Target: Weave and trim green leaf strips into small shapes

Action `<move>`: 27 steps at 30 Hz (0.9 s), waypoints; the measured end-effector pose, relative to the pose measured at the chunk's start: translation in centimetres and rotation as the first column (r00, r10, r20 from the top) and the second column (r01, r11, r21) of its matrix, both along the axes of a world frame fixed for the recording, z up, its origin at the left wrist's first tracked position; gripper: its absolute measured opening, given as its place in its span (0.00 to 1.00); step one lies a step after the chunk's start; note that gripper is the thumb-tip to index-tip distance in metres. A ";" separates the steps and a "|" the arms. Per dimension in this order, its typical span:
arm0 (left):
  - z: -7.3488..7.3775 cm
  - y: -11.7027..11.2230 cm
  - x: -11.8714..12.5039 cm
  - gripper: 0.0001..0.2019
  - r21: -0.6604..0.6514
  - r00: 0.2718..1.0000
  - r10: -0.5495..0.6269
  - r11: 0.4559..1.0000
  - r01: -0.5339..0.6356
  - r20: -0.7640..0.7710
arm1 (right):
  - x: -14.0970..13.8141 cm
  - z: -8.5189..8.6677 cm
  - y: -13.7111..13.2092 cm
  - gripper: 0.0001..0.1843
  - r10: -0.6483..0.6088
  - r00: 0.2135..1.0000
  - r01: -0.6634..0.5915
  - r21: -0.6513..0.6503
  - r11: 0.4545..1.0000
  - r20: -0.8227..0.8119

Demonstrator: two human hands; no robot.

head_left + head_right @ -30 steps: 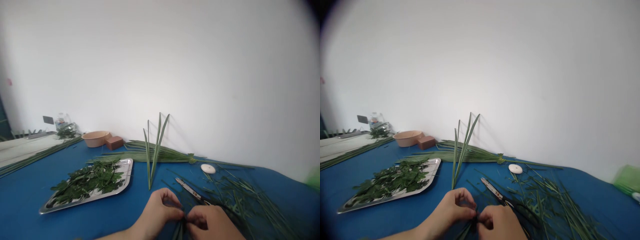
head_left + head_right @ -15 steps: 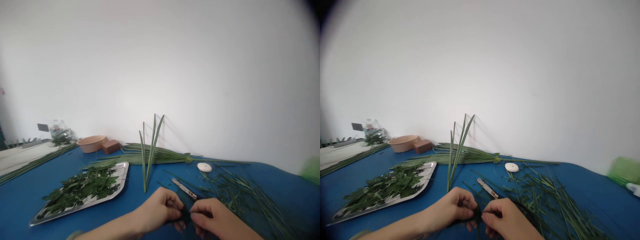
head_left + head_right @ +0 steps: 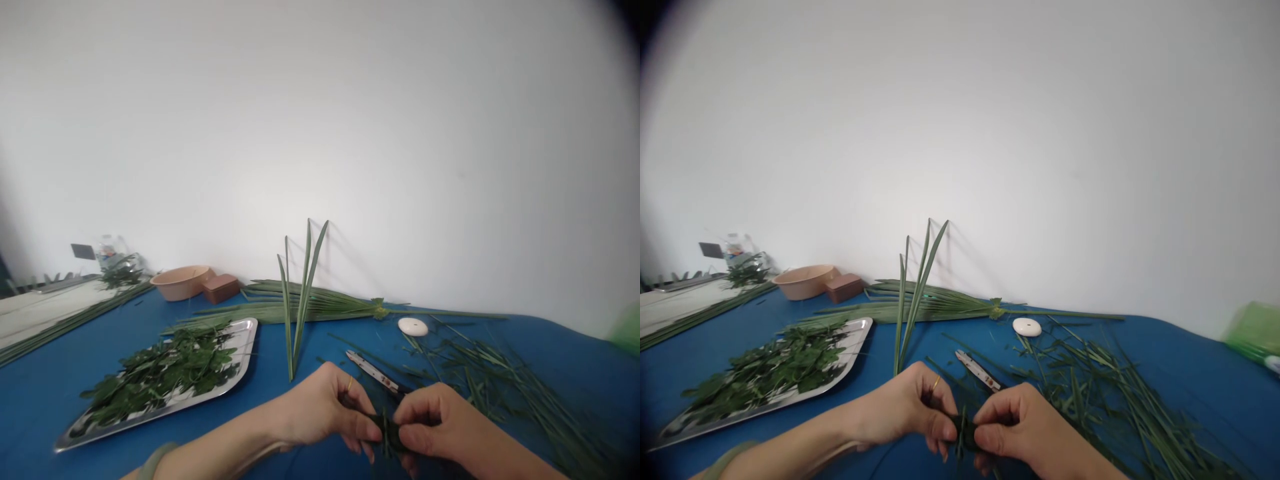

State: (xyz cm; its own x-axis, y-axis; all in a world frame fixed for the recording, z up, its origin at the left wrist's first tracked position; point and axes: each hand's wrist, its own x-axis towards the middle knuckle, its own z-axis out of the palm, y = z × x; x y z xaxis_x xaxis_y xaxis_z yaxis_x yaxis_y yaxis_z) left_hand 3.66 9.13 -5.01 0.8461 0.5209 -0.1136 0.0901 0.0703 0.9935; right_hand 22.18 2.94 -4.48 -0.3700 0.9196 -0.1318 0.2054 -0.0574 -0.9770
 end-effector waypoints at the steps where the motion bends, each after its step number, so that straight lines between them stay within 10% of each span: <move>1: 0.0 0.0 0.0 0.09 -0.018 1.000 -0.006 1.000 0.006 0.005 | -0.1 0.1 0.0 0.10 0.006 1.000 -0.006 -0.018 1.000 -0.011; 15: 0.9 -0.5 0.3 0.07 0.102 0.983 0.111 0.990 -0.096 -0.145 | 0.2 -1.5 0.1 0.12 -0.001 1.000 0.000 -0.086 0.996 -0.017; 21: 0.9 -1.7 0.2 0.06 0.447 0.929 0.335 0.863 -0.236 -0.156 | -0.3 -0.5 0.2 0.11 -0.064 0.991 0.066 -0.014 0.998 0.115; 27: 1.0 -2.4 0.4 0.04 0.463 0.912 0.409 0.817 -0.344 -0.045 | -0.3 0.1 0.6 0.08 -0.253 0.928 0.221 0.139 0.965 0.275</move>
